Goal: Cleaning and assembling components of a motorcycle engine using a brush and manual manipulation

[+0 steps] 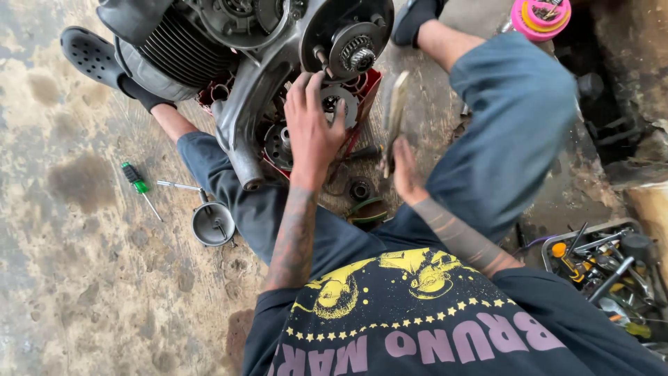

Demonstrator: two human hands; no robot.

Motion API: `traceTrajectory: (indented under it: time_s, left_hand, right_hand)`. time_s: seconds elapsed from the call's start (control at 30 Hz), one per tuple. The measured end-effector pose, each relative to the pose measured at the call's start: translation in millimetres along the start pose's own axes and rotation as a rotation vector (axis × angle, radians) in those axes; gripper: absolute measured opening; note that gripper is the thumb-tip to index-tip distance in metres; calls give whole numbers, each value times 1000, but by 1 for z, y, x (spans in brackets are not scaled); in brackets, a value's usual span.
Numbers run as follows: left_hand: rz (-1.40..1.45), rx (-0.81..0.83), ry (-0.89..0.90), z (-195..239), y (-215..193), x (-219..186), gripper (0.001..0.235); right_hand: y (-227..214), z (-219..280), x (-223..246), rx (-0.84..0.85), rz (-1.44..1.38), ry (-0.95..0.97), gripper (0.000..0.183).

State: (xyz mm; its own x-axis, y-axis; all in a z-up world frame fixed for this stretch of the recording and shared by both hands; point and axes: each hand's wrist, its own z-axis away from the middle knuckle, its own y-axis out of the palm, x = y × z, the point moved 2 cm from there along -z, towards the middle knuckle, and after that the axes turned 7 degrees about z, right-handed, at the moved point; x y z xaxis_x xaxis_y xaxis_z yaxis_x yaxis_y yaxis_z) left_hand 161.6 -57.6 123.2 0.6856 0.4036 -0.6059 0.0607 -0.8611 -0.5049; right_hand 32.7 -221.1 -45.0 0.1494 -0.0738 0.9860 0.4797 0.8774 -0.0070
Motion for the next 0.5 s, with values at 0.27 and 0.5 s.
traceTrajectory:
  time_s: [0.27,0.5]
  left_hand:
    - [-324,41,22,-20,56,17,88]
    - [-331,164,33,-37,61,26,76]
  right_hand:
    - [4,-58,-15,-60,199,-139,74]
    - [36,-87,79,-36,203,-395,44]
